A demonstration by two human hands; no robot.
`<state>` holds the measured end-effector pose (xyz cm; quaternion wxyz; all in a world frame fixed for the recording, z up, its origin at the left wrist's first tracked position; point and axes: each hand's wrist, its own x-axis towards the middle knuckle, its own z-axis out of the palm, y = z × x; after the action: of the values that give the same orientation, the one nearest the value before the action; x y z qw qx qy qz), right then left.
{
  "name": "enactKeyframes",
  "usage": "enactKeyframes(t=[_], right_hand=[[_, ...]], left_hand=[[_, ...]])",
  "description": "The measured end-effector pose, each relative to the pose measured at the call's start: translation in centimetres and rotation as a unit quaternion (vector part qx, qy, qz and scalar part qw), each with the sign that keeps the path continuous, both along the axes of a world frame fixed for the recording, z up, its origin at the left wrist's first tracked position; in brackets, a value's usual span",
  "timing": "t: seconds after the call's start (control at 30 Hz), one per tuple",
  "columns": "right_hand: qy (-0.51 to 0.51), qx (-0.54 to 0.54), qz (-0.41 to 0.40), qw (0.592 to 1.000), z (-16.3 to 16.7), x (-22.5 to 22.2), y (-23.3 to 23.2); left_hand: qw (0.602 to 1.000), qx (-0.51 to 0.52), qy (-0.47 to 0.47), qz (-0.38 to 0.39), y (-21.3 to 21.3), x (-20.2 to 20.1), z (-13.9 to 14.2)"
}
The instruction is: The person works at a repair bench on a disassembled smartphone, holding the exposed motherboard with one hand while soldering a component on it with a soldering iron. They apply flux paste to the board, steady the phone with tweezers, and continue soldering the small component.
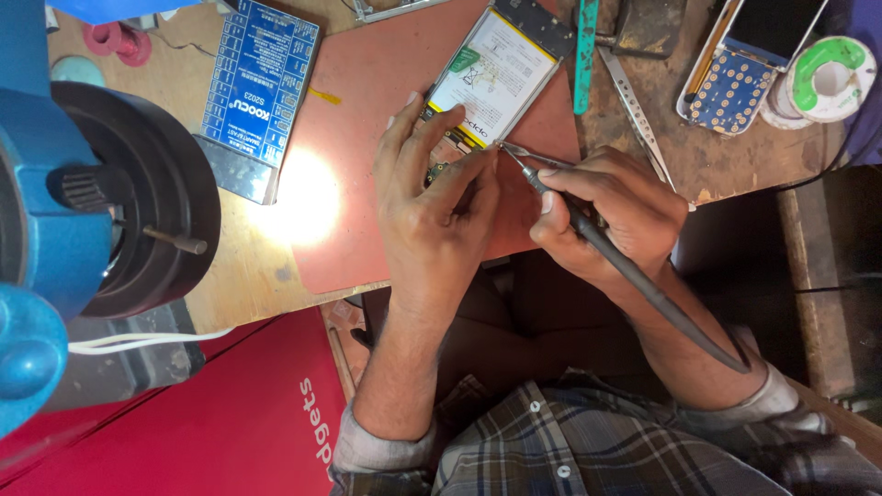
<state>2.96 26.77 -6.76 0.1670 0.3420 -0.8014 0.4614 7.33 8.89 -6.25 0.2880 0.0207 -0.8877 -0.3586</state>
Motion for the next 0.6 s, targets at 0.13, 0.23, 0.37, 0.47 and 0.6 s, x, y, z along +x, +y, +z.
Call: enactKeyframes(t=[0.13,0.23,0.37,0.47,0.6], right_hand=[[0.002,0.004,-0.002,1.0,0.0,-0.15,-0.02],[0.006,0.009,0.002,1.0,0.11,-0.18,-0.04],[0.004,0.009,0.003,1.0,0.29,-0.13,-0.06],[0.002,0.017,0.002,1.0,0.4,-0.1,0.0],[0.016,0.01,0.008,1.0,0.31,-0.24,-0.08]], left_hand=[[1.0,0.0,-0.001,0.002,0.03,-0.04,0.06],[1.0,0.002,0.002,0.001,0.02,-0.07,0.05],[1.0,0.002,0.004,0.001,-0.01,-0.07,0.01],[1.0,0.004,0.005,0.001,0.0,-0.09,-0.02],[1.0,0.004,0.004,0.006,0.04,-0.12,-0.05]])
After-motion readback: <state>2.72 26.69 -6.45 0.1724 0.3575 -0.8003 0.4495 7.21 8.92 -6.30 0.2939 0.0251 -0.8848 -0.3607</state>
